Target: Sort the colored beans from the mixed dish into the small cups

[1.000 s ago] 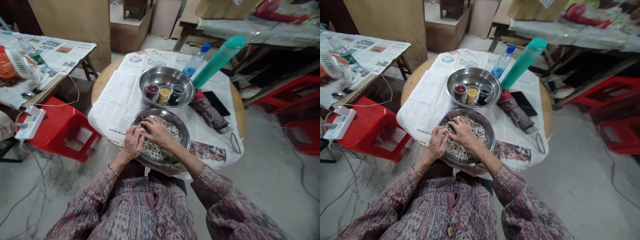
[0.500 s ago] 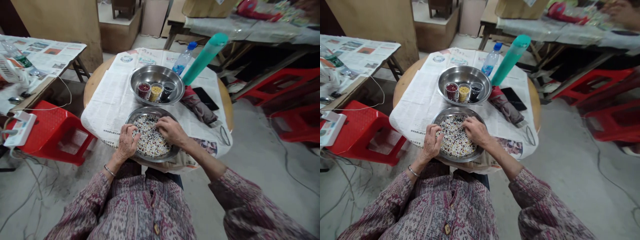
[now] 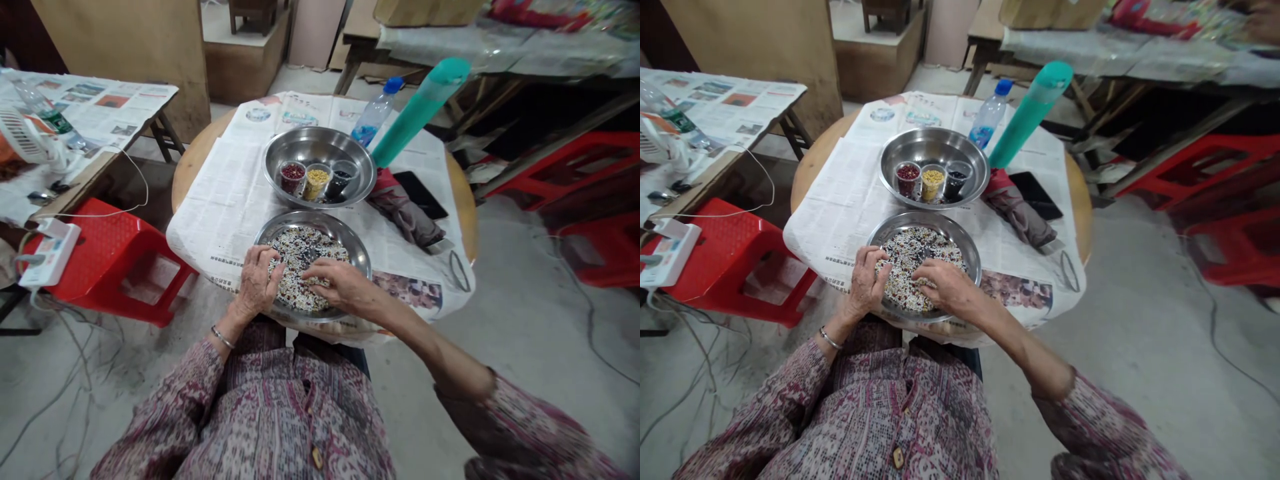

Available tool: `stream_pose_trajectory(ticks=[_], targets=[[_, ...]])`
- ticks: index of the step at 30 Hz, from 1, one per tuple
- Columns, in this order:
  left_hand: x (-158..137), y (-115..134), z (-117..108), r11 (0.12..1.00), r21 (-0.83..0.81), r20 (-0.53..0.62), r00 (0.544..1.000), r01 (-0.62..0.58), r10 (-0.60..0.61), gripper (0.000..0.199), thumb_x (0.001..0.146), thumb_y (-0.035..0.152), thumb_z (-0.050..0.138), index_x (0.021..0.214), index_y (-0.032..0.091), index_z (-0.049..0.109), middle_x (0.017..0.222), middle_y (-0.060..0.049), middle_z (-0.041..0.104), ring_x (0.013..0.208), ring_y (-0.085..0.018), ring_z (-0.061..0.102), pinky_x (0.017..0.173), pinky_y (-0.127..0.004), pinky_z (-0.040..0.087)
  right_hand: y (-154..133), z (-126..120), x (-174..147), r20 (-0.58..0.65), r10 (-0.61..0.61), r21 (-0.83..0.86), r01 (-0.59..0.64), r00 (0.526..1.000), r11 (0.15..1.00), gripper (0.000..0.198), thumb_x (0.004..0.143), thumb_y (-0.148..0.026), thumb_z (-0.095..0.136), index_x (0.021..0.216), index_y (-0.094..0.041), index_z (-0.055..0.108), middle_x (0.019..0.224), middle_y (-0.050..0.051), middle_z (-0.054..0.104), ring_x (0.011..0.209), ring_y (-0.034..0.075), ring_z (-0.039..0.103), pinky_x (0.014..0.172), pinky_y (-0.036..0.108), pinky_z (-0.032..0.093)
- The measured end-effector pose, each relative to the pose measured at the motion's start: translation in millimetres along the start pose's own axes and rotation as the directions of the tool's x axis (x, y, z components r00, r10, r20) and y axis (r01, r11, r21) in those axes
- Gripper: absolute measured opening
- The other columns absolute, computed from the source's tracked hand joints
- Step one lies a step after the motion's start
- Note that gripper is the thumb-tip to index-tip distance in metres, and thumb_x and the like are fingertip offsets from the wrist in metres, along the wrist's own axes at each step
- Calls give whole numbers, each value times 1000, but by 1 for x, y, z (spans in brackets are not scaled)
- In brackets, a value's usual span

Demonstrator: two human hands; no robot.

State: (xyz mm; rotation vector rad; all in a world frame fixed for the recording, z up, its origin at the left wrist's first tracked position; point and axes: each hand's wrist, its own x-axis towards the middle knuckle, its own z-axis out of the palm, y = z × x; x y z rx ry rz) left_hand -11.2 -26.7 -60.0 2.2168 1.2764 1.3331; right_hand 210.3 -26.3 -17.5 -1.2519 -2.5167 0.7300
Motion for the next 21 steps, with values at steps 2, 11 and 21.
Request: stream_pose_trajectory(ticks=[2, 11, 21], targets=[[0, 1, 0, 1000, 0, -2, 1000, -1, 1, 11, 101, 28, 46, 103, 19, 52, 106, -9, 56, 107, -23, 52, 98, -41, 45, -6, -4, -11, 88, 9, -27, -7, 996, 1000, 22, 87, -13, 55, 98, -23, 72, 97, 5, 71, 88, 19, 64, 80, 32, 49], [0, 1, 0, 1000, -2, -11, 1000, -20, 20, 12, 102, 28, 45, 104, 18, 52, 105, -8, 56, 106, -22, 52, 97, -39, 45, -16, 9, 6, 74, 8, -183, 6, 997, 983, 37, 90, -8, 47, 115, -24, 70, 112, 8, 70, 107, 22, 60, 92, 36, 49], [1, 0, 0, 1000, -7, -19, 999, -26, 26, 12, 101, 26, 45, 105, 19, 52, 106, -9, 57, 107, -23, 53, 98, -41, 45, -6, 24, 63, -180, 57, -254, -102, 982, 962, 45, 91, -36, 61, 132, -17, 60, 138, 18, 55, 126, 33, 49, 104, 54, 44]])
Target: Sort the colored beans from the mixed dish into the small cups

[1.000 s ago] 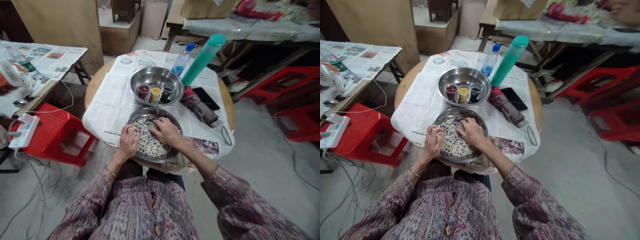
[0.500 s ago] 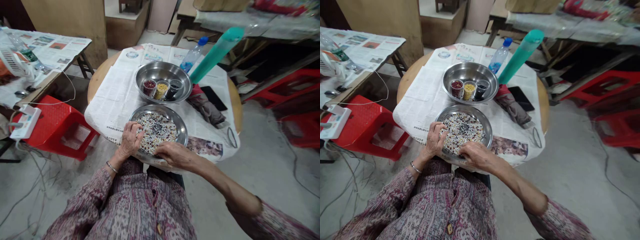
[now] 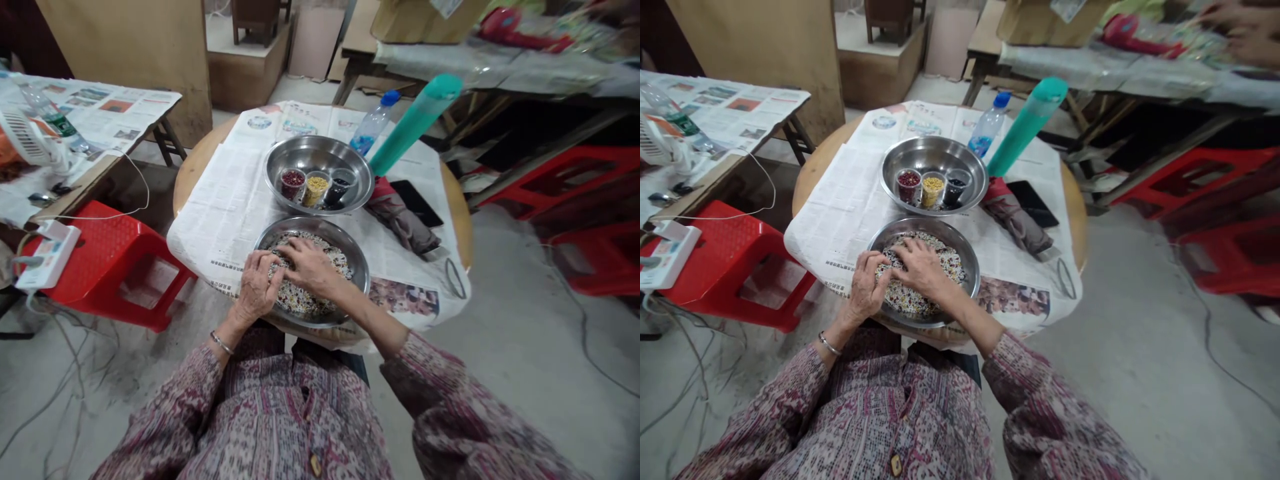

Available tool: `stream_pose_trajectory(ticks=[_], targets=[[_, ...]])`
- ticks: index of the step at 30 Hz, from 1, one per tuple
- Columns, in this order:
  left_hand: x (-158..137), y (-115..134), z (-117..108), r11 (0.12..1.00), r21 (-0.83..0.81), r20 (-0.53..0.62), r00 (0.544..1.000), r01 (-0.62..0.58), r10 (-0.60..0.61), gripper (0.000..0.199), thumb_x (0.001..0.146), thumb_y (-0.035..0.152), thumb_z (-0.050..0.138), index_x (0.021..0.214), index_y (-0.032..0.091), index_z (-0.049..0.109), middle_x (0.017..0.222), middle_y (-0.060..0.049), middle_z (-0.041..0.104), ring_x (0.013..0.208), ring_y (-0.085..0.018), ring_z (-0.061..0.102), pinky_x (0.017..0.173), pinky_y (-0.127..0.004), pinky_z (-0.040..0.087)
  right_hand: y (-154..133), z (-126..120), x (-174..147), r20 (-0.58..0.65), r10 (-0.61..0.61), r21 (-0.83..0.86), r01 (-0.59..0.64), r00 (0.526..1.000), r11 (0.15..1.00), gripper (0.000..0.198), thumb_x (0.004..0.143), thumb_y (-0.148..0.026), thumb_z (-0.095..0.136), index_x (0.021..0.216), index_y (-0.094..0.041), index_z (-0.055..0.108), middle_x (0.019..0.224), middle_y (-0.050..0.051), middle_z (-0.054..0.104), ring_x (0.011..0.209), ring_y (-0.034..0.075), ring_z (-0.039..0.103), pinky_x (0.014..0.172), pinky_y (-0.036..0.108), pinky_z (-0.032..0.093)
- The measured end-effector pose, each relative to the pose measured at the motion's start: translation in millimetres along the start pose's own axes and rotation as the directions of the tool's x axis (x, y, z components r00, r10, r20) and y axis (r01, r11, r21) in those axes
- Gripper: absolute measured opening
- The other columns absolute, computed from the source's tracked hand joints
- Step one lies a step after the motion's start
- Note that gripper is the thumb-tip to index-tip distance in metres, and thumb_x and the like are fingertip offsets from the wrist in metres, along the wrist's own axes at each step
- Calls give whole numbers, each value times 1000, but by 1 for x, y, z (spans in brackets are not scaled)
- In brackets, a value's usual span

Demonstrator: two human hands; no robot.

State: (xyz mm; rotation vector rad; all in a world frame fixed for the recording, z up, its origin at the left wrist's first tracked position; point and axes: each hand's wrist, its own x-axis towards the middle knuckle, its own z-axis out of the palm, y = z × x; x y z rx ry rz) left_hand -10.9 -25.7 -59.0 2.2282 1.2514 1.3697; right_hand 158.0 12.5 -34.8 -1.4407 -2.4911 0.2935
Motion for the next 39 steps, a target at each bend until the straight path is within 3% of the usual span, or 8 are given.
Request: stream_pose_trajectory(ticks=[4, 7, 13, 19, 26, 30, 33, 39], targets=[[0, 0, -1, 1000, -4, 0, 1000, 3, -3, 10, 101, 25, 45, 105, 18, 52, 106, -9, 57, 106, -23, 52, 96, -41, 46, -8, -4, -13, 89, -288, 115, 277, 954, 954, 35, 84, -31, 71, 117, -20, 67, 130, 13, 61, 126, 28, 50, 107, 49, 43], [-1, -1, -1, 1000, -14, -2, 1000, 1, -1, 10, 100, 24, 46, 106, 18, 51, 106, -9, 56, 105, -23, 52, 96, -41, 46, 11, -13, -31, 87, -328, 106, 318, 941, 942, 15, 86, -26, 67, 100, -21, 71, 119, 9, 66, 120, 26, 53, 106, 48, 44], [0, -1, 0, 1000, -19, -8, 1000, -5, 5, 8, 100, 24, 47, 105, 19, 51, 105, -8, 57, 106, -22, 53, 96, -40, 46, 58, -24, -41, -62, 68, -46, -71, 996, 996, 23, 90, -21, 57, 107, -17, 71, 122, 14, 65, 118, 29, 55, 101, 45, 49], [1, -1, -1, 1000, -16, -10, 1000, -17, 17, 8, 101, 24, 47, 105, 19, 52, 104, -7, 57, 105, -22, 53, 96, -40, 46, 41, -14, -32, -28, 280, -86, -281, 960, 956, 31, 93, -25, 53, 119, -15, 66, 113, 16, 66, 107, 30, 61, 95, 45, 50], [0, -2, 0, 1000, 0, 7, 1000, -17, 17, 9, 101, 24, 46, 105, 19, 53, 104, -8, 58, 105, -23, 53, 95, -40, 45, -6, -5, -40, 78, -68, 314, 40, 995, 948, 24, 89, -12, 56, 108, -20, 67, 100, 6, 66, 93, 18, 62, 87, 35, 52], [0, -1, 0, 1000, 3, 1, 1000, -20, 20, 9, 100, 24, 47, 104, 19, 53, 103, -8, 59, 104, -22, 54, 94, -39, 45, -12, -9, -35, 106, -248, 269, 212, 963, 939, 25, 88, -12, 58, 109, -21, 68, 108, 9, 66, 104, 22, 58, 92, 40, 51], [1, 1, -2, 1000, 5, 5, 1000, -13, 13, 9, 101, 23, 47, 103, 18, 54, 102, -8, 59, 103, -22, 54, 94, -40, 45, 6, -12, -27, 71, -163, 114, 154, 984, 981, 20, 92, -17, 56, 105, -22, 70, 104, 9, 67, 103, 22, 58, 90, 38, 51], [1, 3, -3, 1000, 9, 22, 1000, 3, -3, 9, 101, 24, 46, 103, 20, 54, 100, -7, 61, 102, -22, 55, 95, -41, 45, 43, -22, -19, -15, 203, -64, -204, 979, 977, 21, 91, -20, 54, 95, -24, 74, 96, 6, 73, 90, 20, 67, 81, 31, 51]])
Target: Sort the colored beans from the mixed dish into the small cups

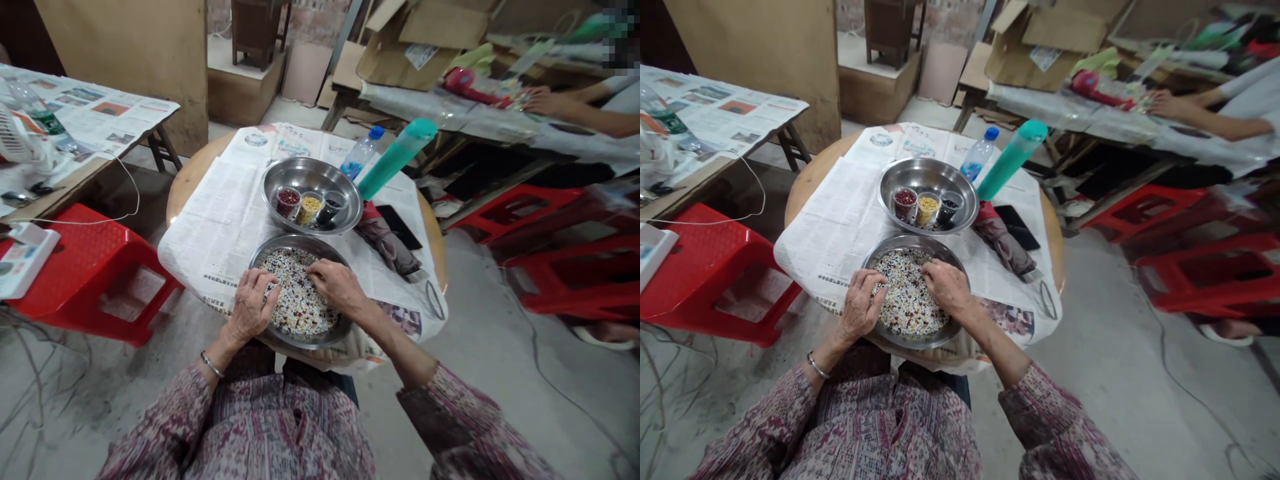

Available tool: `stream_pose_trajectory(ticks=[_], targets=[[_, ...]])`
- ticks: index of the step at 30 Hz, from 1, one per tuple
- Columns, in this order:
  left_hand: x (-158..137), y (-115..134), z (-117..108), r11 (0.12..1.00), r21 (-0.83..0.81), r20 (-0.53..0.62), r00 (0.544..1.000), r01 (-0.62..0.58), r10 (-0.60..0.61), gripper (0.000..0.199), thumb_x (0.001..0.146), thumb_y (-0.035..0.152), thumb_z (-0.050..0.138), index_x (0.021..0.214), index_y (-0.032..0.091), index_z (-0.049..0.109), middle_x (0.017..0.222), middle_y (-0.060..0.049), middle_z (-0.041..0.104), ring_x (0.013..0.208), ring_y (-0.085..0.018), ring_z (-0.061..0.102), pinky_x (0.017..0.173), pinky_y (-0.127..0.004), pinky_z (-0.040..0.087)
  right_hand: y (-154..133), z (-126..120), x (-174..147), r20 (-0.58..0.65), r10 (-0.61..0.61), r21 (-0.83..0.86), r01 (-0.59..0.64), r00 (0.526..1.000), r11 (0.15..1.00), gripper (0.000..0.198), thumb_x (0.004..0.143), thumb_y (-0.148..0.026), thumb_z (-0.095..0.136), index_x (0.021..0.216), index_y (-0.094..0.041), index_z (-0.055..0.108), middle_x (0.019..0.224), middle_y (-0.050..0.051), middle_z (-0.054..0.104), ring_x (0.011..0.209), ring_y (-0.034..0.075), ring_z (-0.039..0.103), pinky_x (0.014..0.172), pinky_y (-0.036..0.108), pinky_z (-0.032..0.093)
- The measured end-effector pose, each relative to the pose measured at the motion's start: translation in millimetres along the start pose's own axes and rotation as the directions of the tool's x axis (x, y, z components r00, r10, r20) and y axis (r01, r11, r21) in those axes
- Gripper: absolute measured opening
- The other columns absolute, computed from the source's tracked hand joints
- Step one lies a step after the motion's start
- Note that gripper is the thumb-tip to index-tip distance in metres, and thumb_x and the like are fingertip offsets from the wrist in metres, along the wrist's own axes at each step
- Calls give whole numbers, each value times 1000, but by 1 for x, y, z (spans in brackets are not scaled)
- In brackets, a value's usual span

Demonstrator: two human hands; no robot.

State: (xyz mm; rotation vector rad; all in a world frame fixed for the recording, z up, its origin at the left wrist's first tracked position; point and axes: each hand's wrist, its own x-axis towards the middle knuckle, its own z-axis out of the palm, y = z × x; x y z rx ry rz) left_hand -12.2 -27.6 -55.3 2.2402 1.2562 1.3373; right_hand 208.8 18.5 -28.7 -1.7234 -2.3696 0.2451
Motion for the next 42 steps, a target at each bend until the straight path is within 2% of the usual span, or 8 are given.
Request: stream_pose_trajectory(ticks=[4, 7, 10, 15, 19, 27, 35, 42], targets=[[-1, -2, 1, 1000, -1, 1, 1000, -15, 15, 10, 100, 21, 47, 102, 19, 56, 100, -7, 63, 103, -22, 57, 96, -40, 44, -1, -20, 13, -139, 28, 99, -14, 990, 995, 20, 89, -24, 55, 93, -23, 74, 94, 6, 76, 86, 21, 69, 77, 32, 51], [-1, -3, 1, 1000, 2, 15, 1000, -15, 15, 10, 100, 21, 47, 102, 18, 57, 100, -7, 64, 102, -21, 57, 96, -40, 43, -3, -40, 39, -298, 123, 156, -79, 947, 985, 23, 89, -29, 55, 95, -22, 76, 94, 7, 77, 83, 21, 69, 76, 33, 51], [-1, -3, 1, 1000, 12, 22, 1000, -22, 22, 12, 101, 22, 45, 100, 17, 57, 99, -7, 65, 101, -22, 57, 94, -40, 43, 2, -56, 77, -365, 230, 145, -189, 902, 971, 27, 89, -34, 55, 99, -22, 77, 95, 8, 78, 84, 22, 69, 76, 35, 51], [0, -3, 1, 1000, 9, 76, 997, -29, 28, 19, 103, 22, 41, 98, 18, 59, 94, -5, 67, 94, -20, 59, 92, -40, 43, 16, -61, 132, -293, 227, 14, -233, 929, 972, 25, 84, -30, 58, 96, -24, 79, 95, 9, 78, 88, 24, 69, 76, 37, 52], [-1, -3, 2, 1000, 0, 89, 996, -31, 31, 20, 103, 21, 40, 99, 18, 59, 93, -5, 67, 93, -21, 59, 90, -40, 44, 20, -55, 153, -205, 212, -91, -234, 955, 968, 24, 81, -28, 62, 97, -26, 79, 98, 8, 78, 90, 25, 68, 78, 37, 52], [0, -4, 2, 999, -6, 77, 996, -38, 39, 20, 102, 21, 40, 99, 19, 60, 93, -5, 68, 93, -21, 60, 90, -41, 44, 22, -45, 158, -177, 172, -138, -197, 969, 971, 24, 83, -28, 59, 95, -26, 79, 94, 9, 77, 86, 24, 67, 72, 35, 49], [0, -4, 2, 999, -5, 76, 996, -41, 41, 20, 102, 20, 40, 98, 18, 60, 93, -5, 68, 92, -20, 60, 89, -40, 44, 21, -48, 157, -137, 195, -127, -212, 971, 969, 25, 86, -28, 58, 103, -28, 77, 103, 8, 76, 94, 25, 67, 79, 36, 49], [-1, -2, 2, 1000, 18, 86, 996, -20, 19, 22, 102, 20, 40, 96, 19, 60, 89, -5, 67, 90, -20, 60, 88, -40, 45, 22, -42, 159, -166, 173, -139, -196, 971, 971, 25, 83, -25, 58, 96, -25, 79, 94, 10, 77, 85, 25, 67, 73, 36, 48]])
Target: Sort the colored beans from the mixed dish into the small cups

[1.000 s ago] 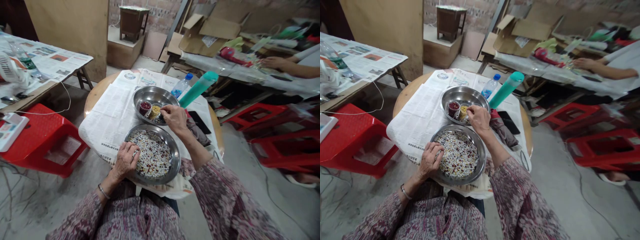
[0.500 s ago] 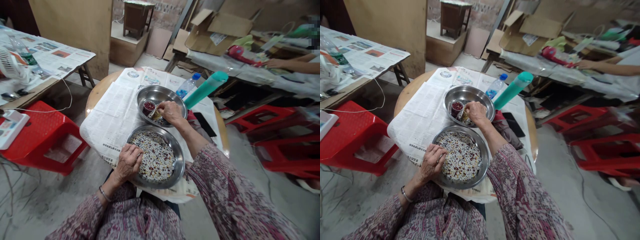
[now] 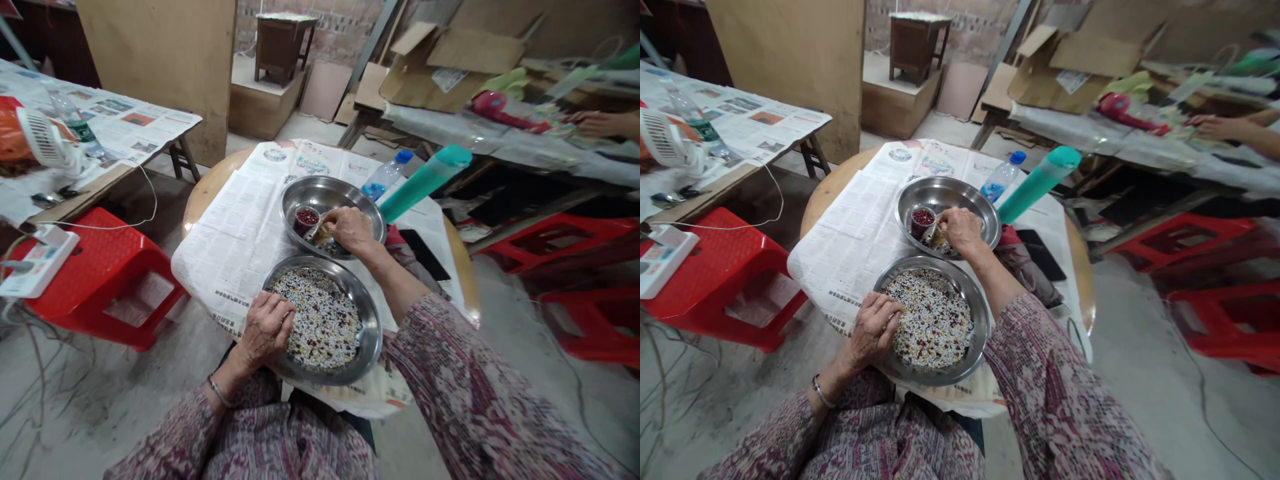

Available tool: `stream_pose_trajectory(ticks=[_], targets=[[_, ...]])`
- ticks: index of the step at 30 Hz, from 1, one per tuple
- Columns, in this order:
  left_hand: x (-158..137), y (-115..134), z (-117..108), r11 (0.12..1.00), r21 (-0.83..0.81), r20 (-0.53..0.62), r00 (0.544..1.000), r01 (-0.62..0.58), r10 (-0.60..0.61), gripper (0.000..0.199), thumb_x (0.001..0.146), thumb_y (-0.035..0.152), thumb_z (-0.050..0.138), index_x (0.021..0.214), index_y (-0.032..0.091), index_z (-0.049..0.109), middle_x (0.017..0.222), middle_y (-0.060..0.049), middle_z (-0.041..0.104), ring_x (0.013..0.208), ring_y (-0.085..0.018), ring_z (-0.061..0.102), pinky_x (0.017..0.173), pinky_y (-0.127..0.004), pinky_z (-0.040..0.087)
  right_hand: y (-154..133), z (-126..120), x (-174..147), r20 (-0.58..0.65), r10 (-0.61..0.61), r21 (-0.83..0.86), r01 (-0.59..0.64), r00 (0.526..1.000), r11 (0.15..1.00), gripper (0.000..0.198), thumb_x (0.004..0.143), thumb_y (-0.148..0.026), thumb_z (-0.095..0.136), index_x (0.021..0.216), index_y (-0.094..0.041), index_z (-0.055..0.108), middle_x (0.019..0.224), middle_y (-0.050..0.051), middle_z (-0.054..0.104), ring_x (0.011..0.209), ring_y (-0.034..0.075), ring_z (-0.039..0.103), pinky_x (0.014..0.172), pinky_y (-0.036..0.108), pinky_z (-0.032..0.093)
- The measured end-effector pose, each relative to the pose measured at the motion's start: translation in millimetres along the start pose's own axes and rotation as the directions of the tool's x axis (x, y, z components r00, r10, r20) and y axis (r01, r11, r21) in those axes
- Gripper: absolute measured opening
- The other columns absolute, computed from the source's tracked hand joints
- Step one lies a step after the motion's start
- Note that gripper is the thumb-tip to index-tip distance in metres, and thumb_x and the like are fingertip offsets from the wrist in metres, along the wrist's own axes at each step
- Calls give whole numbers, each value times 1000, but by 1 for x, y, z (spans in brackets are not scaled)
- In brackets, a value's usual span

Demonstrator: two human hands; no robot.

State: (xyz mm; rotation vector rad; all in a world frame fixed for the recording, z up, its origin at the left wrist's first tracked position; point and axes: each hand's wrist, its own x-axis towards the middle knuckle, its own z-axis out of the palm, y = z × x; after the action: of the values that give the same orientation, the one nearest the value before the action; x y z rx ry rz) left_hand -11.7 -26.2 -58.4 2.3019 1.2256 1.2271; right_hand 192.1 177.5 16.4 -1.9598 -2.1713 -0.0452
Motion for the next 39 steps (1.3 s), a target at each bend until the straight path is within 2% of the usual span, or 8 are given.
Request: stream_pose_trajectory(ticks=[9, 14, 19, 23, 30, 34, 37, 39], targets=[[-1, -1, 1, 1000, 3, 6, 1000, -8, 8, 23, 103, 22, 38, 97, 18, 60, 90, -6, 67, 90, -20, 60, 87, -41, 45, 2, -6, -8, -132, 39, 141, -20, 991, 990, 24, 82, -22, 53, 91, -20, 75, 90, 9, 77, 82, 23, 67, 73, 35, 49], [0, -1, 0, 1000, -1, 9, 1000, 26, -26, 22, 102, 23, 41, 94, 19, 61, 92, -6, 68, 91, -21, 60, 90, -42, 45, 0, -21, -79, -86, -126, 366, 149, 988, 919, 18, 84, -24, 55, 88, -22, 72, 86, 6, 75, 76, 20, 67, 73, 34, 51], [1, -1, -2, 1000, -7, 9, 1000, 7, -7, 19, 102, 21, 42, 97, 17, 61, 94, -7, 67, 94, -21, 59, 91, -41, 44, -20, -5, -184, 106, -529, 439, 438, 842, 784, 15, 85, -16, 57, 92, -21, 69, 90, 5, 72, 86, 19, 65, 78, 31, 50], [3, 0, -5, 999, 33, 28, 999, -17, 16, 18, 101, 20, 43, 96, 17, 60, 94, -6, 66, 92, -20, 58, 91, -39, 44, -31, 18, -212, 139, -661, 369, 580, 738, 726, 14, 88, -13, 55, 88, -20, 67, 84, 4, 68, 82, 18, 60, 74, 28, 47], [13, 8, -19, 974, 219, 227, 974, -66, 15, 22, 95, 33, 60, 113, 20, 60, 115, -8, 61, 111, -25, 54, 100, -44, 47, -6, 19, -175, 7, -191, 159, 187, 982, 969, 24, 92, -13, 48, 106, -17, 68, 106, 10, 69, 104, 23, 56, 88, 32, 44], [30, 5, -19, 953, 272, 369, 929, -136, 27, 47, 89, 34, 67, 131, 19, 51, 136, -14, 48, 128, -30, 45, 106, -46, 46, -9, 16, -187, 29, 23, 66, -24, 999, 997, 27, 92, -24, 54, 115, -15, 64, 114, 14, 66, 107, 28, 54, 79, 34, 44], [53, 2, -9, 927, 361, 421, 904, -98, -69, 48, 92, 33, 63, 134, 17, 48, 139, -16, 45, 132, -32, 43, 109, -49, 44, -16, 15, -208, 22, 59, 45, -60, 998, 997, 25, 93, -33, 56, 111, -16, 63, 111, 14, 65, 105, 27, 55, 72, 32, 44], [70, 2, -1, 907, 411, 503, 852, -89, -145, 72, 83, 43, 73, 142, 16, 41, 147, -20, 38, 134, -38, 40, 107, -54, 42, -18, 13, -221, -19, 37, 51, -36, 999, 998, 29, 93, -40, 58, 109, -16, 62, 112, 14, 64, 105, 27, 55, 71, 32, 44]])
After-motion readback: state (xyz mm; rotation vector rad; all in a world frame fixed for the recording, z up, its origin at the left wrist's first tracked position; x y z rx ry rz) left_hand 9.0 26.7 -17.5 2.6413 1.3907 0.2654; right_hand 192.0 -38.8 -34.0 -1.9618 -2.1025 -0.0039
